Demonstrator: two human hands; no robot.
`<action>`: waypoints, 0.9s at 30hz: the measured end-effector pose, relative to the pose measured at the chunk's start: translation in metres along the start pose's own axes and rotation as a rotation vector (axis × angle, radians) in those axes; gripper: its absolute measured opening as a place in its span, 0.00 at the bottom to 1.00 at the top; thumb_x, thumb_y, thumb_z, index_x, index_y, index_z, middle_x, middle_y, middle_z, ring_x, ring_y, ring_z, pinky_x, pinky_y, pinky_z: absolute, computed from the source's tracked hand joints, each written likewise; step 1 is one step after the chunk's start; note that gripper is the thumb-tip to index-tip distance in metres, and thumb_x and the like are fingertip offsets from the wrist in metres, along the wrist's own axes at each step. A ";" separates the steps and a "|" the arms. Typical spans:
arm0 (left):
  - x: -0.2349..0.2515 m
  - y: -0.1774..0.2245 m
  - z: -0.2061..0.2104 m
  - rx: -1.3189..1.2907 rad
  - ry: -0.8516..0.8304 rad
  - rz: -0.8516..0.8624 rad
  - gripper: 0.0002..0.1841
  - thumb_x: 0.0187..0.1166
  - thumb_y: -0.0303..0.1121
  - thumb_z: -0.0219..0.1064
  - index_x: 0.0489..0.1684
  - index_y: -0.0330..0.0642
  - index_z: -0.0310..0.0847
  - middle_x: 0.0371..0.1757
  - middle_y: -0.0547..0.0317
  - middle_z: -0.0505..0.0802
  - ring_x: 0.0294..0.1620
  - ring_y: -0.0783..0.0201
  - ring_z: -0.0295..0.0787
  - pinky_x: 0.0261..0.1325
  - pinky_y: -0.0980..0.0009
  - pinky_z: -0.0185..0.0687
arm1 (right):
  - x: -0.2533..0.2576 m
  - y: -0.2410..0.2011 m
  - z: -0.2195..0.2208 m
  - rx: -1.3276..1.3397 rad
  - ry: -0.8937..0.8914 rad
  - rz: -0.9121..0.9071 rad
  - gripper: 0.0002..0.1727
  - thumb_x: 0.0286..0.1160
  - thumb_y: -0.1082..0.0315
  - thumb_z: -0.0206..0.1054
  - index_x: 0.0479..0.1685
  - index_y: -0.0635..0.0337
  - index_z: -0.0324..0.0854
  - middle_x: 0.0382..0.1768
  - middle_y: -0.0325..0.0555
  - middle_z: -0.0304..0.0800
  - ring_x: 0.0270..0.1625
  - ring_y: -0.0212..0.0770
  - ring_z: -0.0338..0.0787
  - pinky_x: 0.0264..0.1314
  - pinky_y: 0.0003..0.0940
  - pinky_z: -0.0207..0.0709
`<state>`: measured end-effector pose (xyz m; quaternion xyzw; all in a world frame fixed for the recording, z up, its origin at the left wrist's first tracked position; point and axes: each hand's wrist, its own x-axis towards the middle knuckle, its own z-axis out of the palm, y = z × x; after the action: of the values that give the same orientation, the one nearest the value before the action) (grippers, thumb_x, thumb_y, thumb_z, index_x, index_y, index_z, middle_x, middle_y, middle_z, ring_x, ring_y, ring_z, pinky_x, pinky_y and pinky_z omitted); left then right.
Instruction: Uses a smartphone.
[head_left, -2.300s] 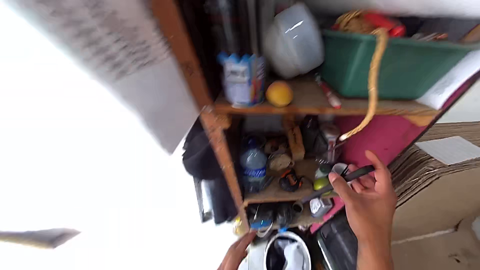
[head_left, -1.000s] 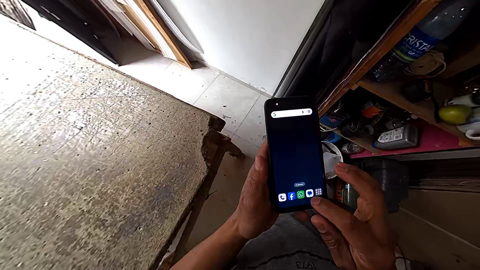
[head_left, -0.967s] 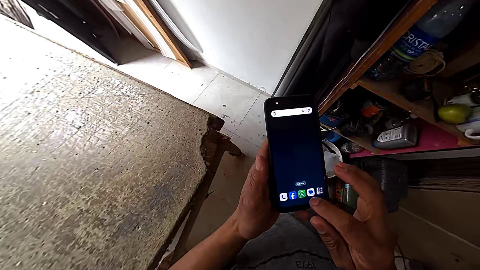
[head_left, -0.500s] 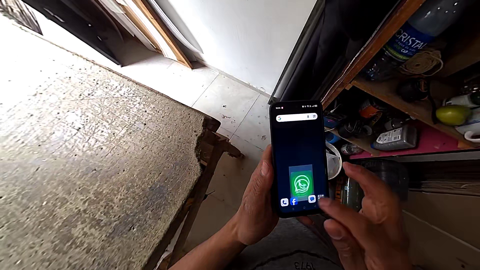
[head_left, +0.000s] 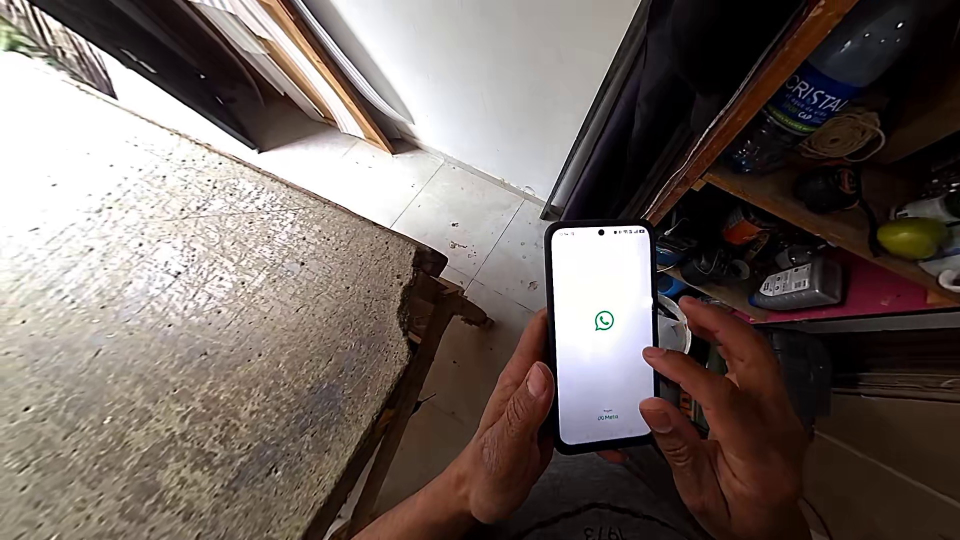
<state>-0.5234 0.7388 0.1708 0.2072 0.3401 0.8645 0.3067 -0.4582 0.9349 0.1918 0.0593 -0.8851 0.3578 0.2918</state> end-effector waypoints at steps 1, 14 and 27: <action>0.000 0.000 0.000 0.007 -0.002 0.001 0.30 0.92 0.55 0.48 0.91 0.55 0.52 0.73 0.44 0.82 0.70 0.47 0.87 0.50 0.52 0.96 | 0.002 0.000 0.001 -0.002 -0.001 -0.007 0.18 0.85 0.44 0.61 0.58 0.41 0.87 0.78 0.47 0.76 0.85 0.49 0.70 0.81 0.46 0.74; -0.005 -0.001 0.004 0.057 -0.008 0.027 0.33 0.91 0.57 0.50 0.91 0.54 0.50 0.75 0.50 0.82 0.71 0.54 0.86 0.55 0.59 0.95 | 0.015 -0.006 0.007 -0.014 -0.083 -0.052 0.17 0.86 0.42 0.59 0.62 0.32 0.86 0.86 0.50 0.63 0.92 0.53 0.55 0.88 0.52 0.61; -0.006 -0.003 0.002 0.039 -0.015 0.041 0.33 0.91 0.56 0.50 0.90 0.51 0.51 0.75 0.49 0.82 0.71 0.54 0.86 0.57 0.59 0.94 | 0.019 -0.005 0.008 -0.043 -0.111 -0.040 0.22 0.85 0.39 0.58 0.69 0.32 0.83 0.88 0.51 0.60 0.92 0.54 0.55 0.87 0.52 0.64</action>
<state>-0.5165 0.7370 0.1696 0.2266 0.3502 0.8622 0.2874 -0.4758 0.9277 0.2014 0.0904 -0.9060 0.3288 0.2508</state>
